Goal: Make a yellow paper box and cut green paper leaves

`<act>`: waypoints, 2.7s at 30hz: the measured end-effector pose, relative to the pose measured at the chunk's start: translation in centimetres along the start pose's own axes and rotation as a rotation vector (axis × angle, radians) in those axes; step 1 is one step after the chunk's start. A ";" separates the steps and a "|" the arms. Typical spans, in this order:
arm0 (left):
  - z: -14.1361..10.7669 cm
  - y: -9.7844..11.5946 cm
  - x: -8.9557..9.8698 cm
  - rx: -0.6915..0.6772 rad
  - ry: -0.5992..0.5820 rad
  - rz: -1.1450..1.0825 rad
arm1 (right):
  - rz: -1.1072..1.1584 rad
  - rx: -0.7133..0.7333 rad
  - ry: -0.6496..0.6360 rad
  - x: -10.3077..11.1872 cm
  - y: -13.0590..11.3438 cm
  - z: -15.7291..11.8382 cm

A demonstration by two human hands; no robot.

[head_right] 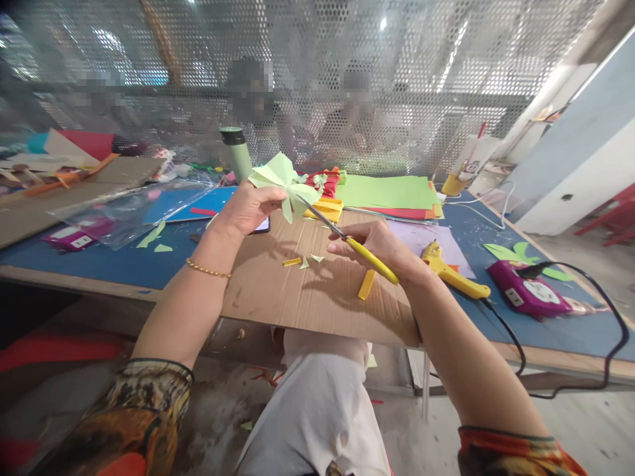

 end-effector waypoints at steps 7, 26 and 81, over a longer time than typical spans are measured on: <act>-0.1 0.2 -0.1 -0.010 -0.011 0.002 | 0.012 0.005 -0.015 0.0 0.0 -0.1; -0.2 0.3 -0.2 -0.015 -0.003 -0.004 | -0.016 0.001 -0.019 0.1 0.2 0.0; -0.3 0.2 -0.6 -0.028 -0.016 0.002 | -0.046 0.015 -0.047 0.0 0.1 0.0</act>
Point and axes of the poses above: each hand's wrist, its own z-axis towards the middle knuckle, its own x-axis out of the back of the hand, y = z × x, the point moved 9 cm from there along z, towards the middle knuckle, and after that the axes turned 4 degrees about -x, right-handed, at the moved point
